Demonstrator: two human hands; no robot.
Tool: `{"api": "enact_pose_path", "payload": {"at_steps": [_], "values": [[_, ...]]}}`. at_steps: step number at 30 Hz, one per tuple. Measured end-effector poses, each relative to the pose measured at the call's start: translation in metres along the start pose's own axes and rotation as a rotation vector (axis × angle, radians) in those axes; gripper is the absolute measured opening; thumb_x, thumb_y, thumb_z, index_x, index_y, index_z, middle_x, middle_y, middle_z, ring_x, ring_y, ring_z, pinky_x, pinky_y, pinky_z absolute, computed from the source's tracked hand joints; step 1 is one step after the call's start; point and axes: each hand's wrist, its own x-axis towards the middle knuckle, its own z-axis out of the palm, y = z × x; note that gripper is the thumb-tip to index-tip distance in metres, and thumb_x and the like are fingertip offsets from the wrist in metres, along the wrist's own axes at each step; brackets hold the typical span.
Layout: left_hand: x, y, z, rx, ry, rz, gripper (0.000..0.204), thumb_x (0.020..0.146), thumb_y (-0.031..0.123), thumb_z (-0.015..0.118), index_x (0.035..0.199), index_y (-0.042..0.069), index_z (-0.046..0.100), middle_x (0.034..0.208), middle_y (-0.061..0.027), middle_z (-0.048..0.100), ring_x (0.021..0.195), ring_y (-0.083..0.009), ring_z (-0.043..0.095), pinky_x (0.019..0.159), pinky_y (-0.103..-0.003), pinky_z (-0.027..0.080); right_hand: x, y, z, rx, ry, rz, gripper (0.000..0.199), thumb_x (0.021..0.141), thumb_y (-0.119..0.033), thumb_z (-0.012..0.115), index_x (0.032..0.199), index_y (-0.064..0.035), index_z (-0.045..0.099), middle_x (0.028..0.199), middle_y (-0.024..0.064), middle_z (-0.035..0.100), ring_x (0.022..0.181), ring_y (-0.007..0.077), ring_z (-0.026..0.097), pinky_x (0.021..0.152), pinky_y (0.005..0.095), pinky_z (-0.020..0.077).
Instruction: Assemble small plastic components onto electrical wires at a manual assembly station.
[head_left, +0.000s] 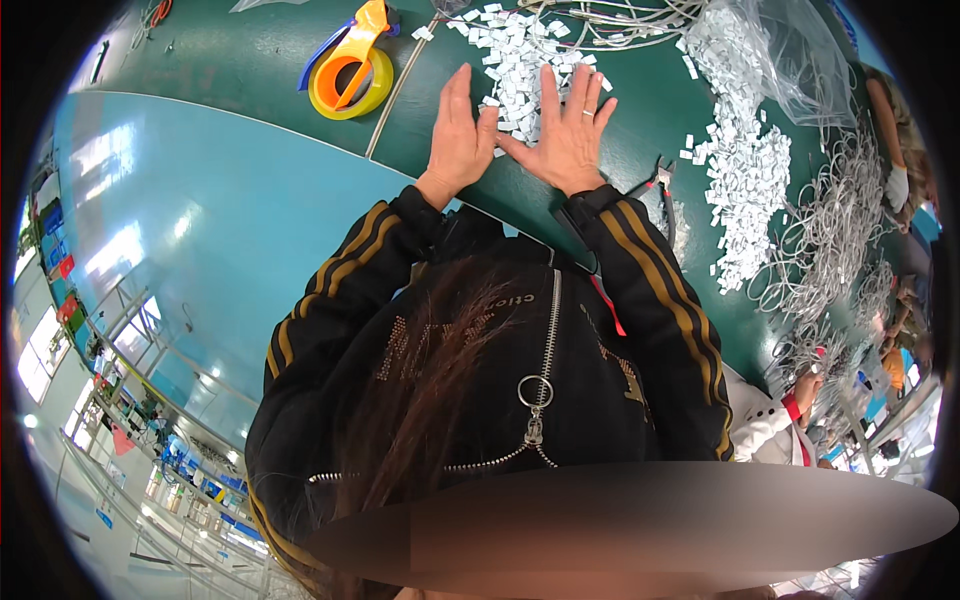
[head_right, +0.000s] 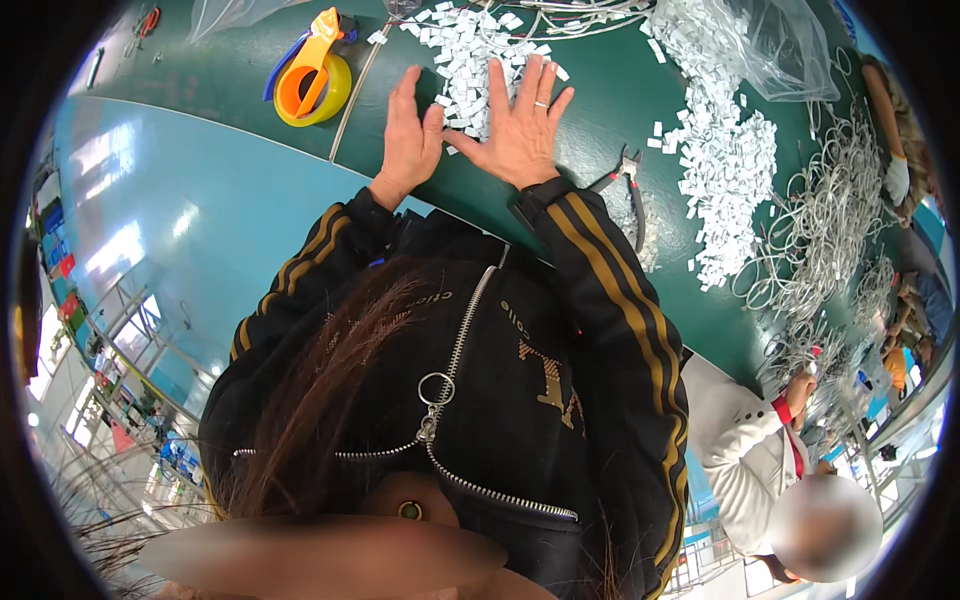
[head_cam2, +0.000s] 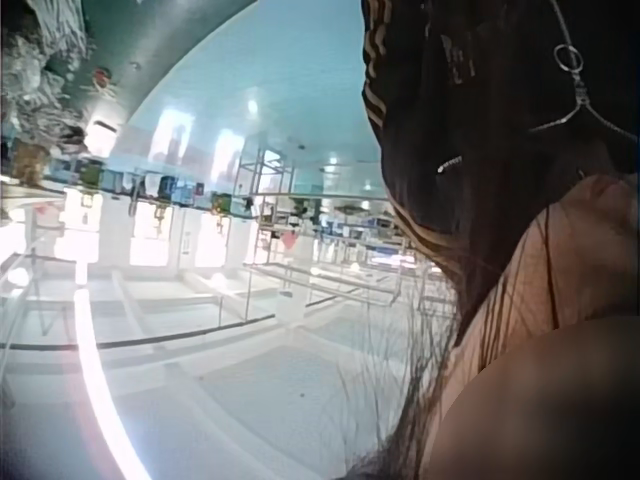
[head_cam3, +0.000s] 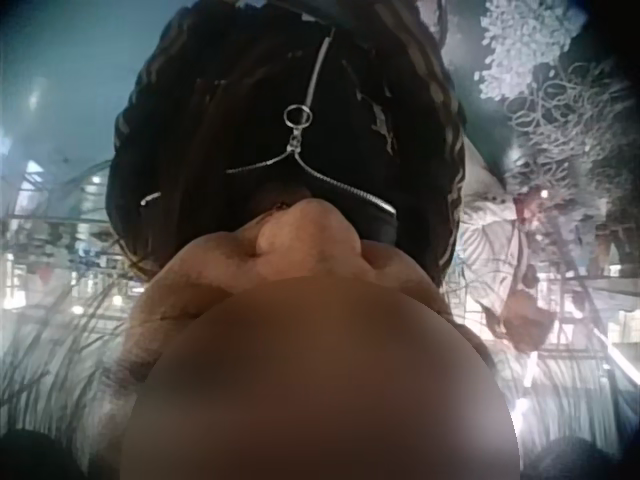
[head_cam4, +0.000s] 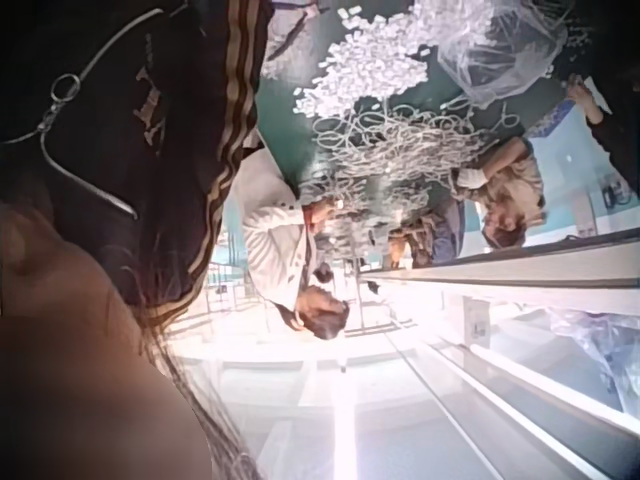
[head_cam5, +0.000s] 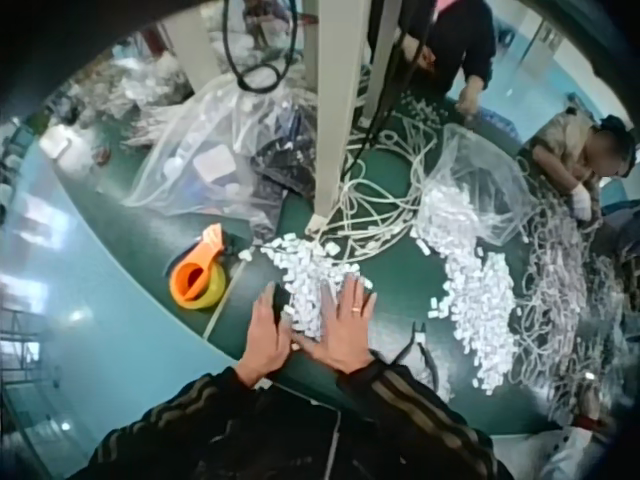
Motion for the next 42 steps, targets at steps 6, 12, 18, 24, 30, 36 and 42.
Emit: {"api": "enact_pose_path", "payload": {"at_steps": [6, 12, 18, 24, 30, 36, 42], "values": [[0.005, 0.000, 0.009, 0.148, -0.052, 0.168, 0.068, 0.091, 0.027, 0.057, 0.138, -0.010, 0.025, 0.136, -0.0330, 0.035, 0.125, -0.0489, 0.036, 0.108, -0.051, 0.028, 0.014, -0.010, 0.012, -0.102, -0.007, -0.127, 0.077, 0.073, -0.039, 0.065, 0.142, -0.0166, 0.038, 0.144, 0.0316, 0.024, 0.135, 0.0490, 0.022, 0.100, 0.0695, 0.0166], [0.000, -0.006, 0.019, -0.080, -0.208, -0.036, 0.061, 0.090, 0.021, 0.056, 0.139, -0.005, 0.031, 0.135, -0.0217, 0.042, 0.128, -0.0301, 0.041, 0.103, -0.038, 0.037, 0.013, -0.004, 0.024, -0.075, 0.105, -0.124, 0.053, 0.074, -0.036, 0.058, 0.122, -0.0134, 0.058, 0.124, 0.0216, 0.053, 0.111, 0.0397, 0.049, 0.080, 0.0608, 0.0384], [-0.002, -0.001, 0.007, 0.133, -0.218, 0.146, 0.060, 0.090, 0.017, 0.054, 0.139, -0.008, 0.029, 0.138, -0.0298, 0.035, 0.123, -0.0453, 0.039, 0.105, -0.045, 0.032, 0.019, -0.014, 0.022, -0.039, 0.372, -0.201, 0.031, 0.076, -0.028, 0.057, 0.100, -0.0090, 0.062, 0.106, 0.0172, 0.055, 0.095, 0.0324, 0.053, 0.067, 0.0442, 0.0431], [0.011, 0.000, 0.005, 0.315, -0.248, 0.317, 0.060, 0.093, 0.022, 0.051, 0.140, -0.008, 0.027, 0.141, -0.0317, 0.031, 0.127, -0.0486, 0.034, 0.107, -0.052, 0.027, 0.012, -0.004, 0.017, -0.169, 0.352, -0.157, 0.020, 0.074, -0.026, 0.057, 0.086, -0.0107, 0.059, 0.088, 0.0091, 0.054, 0.085, 0.0253, 0.056, 0.054, 0.0326, 0.0471], [0.014, -0.025, 0.006, 0.410, -0.106, 0.425, 0.066, 0.098, 0.040, 0.041, 0.140, -0.009, 0.028, 0.142, -0.0304, 0.031, 0.129, -0.0462, 0.034, 0.109, -0.051, 0.025, 0.013, -0.003, 0.030, -0.100, 0.383, -0.173, 0.016, 0.074, -0.026, 0.057, 0.075, -0.0107, 0.055, 0.079, 0.0063, 0.053, 0.076, 0.0233, 0.056, 0.048, 0.0334, 0.0466], [0.018, -0.059, 0.000, 0.466, -0.023, 0.486, 0.067, 0.098, 0.044, 0.036, 0.140, -0.008, 0.030, 0.143, -0.0292, 0.031, 0.129, -0.0445, 0.034, 0.109, -0.050, 0.027, 0.014, -0.015, 0.034, 0.177, 0.367, -0.003, 0.020, 0.078, -0.027, 0.059, 0.079, -0.0082, 0.053, 0.081, 0.0091, 0.054, 0.073, 0.0275, 0.058, 0.052, 0.0373, 0.0471], [0.032, -0.045, 0.035, 0.497, 0.000, 0.484, 0.065, 0.098, 0.044, 0.034, 0.137, -0.008, 0.032, 0.138, -0.0282, 0.034, 0.125, -0.0432, 0.036, 0.106, -0.049, 0.029, 0.020, -0.014, 0.024, 0.595, 0.373, 0.277, 0.022, 0.080, -0.024, 0.061, 0.082, -0.0032, 0.055, 0.080, 0.0138, 0.056, 0.073, 0.0322, 0.060, 0.059, 0.0430, 0.0476]]}}
